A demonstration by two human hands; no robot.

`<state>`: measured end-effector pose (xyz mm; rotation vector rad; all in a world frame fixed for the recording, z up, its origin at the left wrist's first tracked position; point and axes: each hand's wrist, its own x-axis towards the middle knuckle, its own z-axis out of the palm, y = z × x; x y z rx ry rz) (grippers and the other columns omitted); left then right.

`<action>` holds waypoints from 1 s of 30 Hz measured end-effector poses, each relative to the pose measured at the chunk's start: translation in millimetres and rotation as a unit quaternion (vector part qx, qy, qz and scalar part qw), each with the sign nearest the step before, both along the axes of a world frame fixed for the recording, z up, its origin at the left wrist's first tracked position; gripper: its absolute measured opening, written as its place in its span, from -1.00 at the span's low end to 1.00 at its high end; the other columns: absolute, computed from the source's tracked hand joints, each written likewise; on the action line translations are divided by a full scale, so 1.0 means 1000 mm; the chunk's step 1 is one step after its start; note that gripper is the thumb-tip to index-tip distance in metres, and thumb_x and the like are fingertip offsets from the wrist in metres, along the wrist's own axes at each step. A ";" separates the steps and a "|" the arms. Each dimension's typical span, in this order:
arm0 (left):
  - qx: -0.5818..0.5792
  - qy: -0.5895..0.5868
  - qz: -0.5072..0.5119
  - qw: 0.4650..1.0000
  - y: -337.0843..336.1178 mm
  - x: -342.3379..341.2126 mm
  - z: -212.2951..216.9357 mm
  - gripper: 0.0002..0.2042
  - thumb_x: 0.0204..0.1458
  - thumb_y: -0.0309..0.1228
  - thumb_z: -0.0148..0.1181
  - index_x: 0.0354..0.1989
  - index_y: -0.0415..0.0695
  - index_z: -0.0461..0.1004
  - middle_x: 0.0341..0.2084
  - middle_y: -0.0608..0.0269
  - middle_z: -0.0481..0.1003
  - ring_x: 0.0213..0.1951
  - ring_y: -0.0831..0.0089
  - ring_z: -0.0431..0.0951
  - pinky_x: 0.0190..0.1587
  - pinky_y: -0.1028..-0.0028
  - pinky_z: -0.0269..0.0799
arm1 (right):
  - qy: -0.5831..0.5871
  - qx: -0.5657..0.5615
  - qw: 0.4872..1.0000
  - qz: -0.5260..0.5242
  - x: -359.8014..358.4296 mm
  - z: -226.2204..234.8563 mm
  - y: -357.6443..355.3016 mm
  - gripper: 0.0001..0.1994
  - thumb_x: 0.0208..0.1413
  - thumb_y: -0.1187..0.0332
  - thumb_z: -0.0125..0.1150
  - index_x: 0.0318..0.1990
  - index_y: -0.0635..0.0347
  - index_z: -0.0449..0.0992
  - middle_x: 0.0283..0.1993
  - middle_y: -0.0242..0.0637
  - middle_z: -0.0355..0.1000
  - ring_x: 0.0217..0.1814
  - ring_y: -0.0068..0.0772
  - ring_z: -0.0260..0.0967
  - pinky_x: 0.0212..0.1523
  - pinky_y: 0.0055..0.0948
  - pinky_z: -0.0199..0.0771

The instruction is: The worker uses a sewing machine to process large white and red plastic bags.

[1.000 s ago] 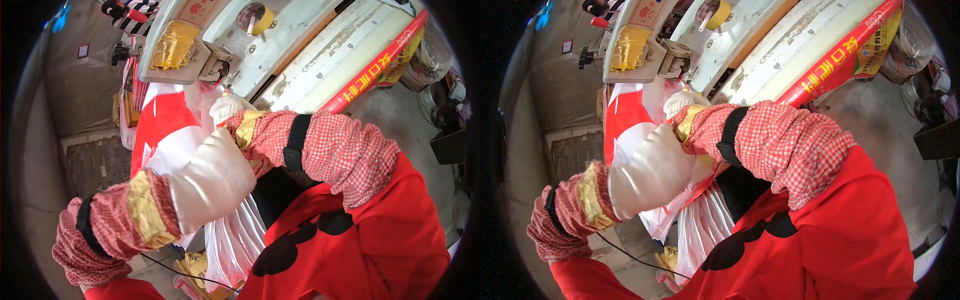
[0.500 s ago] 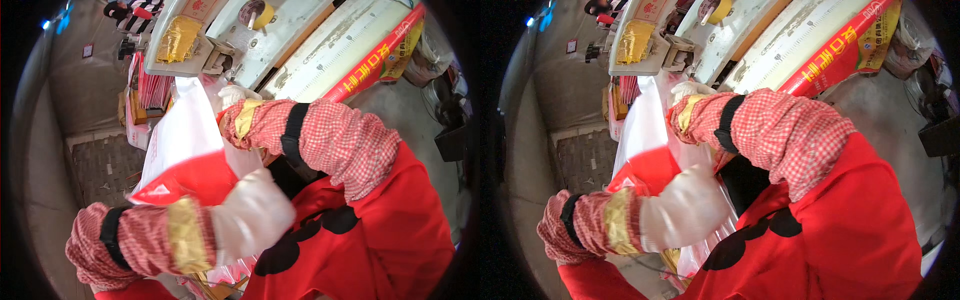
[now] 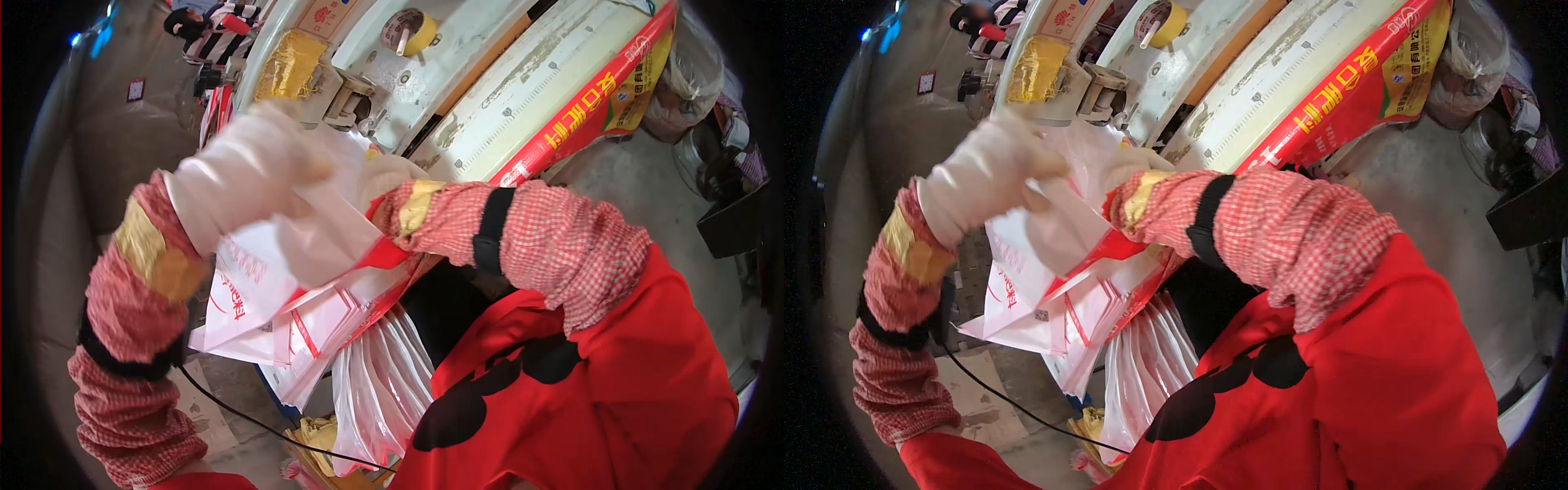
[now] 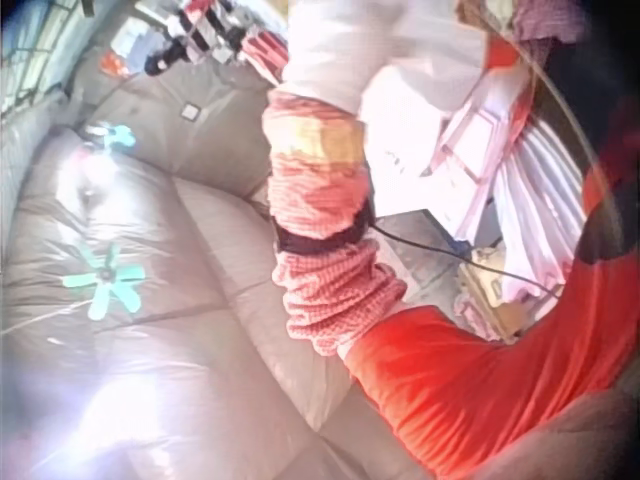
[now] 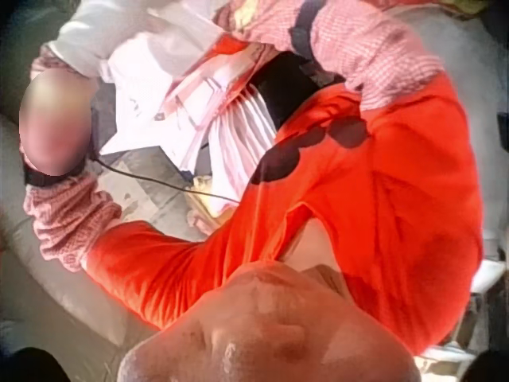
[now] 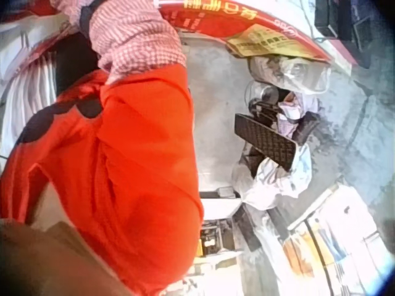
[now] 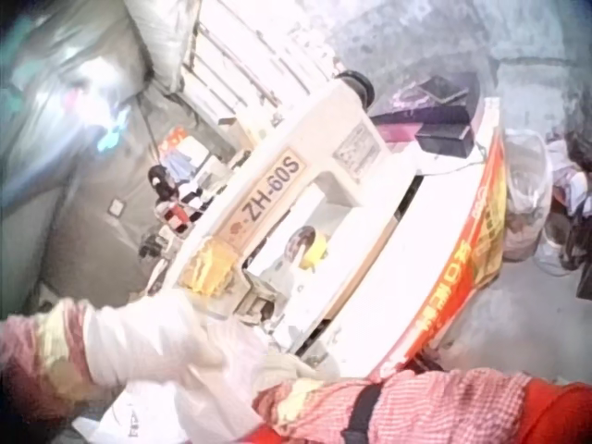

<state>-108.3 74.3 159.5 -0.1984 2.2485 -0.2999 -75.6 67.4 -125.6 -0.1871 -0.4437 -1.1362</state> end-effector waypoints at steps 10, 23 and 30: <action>0.098 0.048 0.061 0.992 0.122 0.021 -0.075 -0.91 -0.23 -0.42 0.11 -0.54 -0.14 0.50 -0.59 0.13 0.47 -0.45 0.25 0.55 -0.45 0.32 0.46 | 0.727 -0.176 0.585 -0.315 -0.035 0.044 0.014 -0.75 0.07 0.28 0.01 -0.23 0.24 0.53 -0.19 -0.03 0.48 -0.27 -0.11 0.49 -0.32 -0.11 0.47; 0.006 0.059 0.320 0.946 -0.021 0.082 -0.108 -0.78 0.02 -0.26 0.05 -0.29 -0.15 0.47 -0.42 0.02 0.52 -0.34 0.01 0.52 -0.29 0.22 0.43 | 0.930 -0.139 0.311 -0.140 -0.079 0.078 0.074 -0.48 0.08 0.18 0.07 0.21 0.05 0.19 -0.02 -0.02 0.42 -0.04 0.03 0.41 -0.07 -0.12 0.41; 0.019 0.315 0.438 0.842 0.014 0.151 -0.136 -0.79 0.05 -0.35 0.08 -0.20 -0.18 0.50 -0.36 -0.06 0.52 -0.26 0.02 0.52 -0.19 0.30 0.42 | 0.796 -0.055 0.588 -0.128 -0.092 0.047 0.057 -0.72 0.01 0.29 0.12 -0.14 0.22 0.48 -0.33 0.01 0.49 -0.28 -0.07 0.46 -0.26 -0.27 0.44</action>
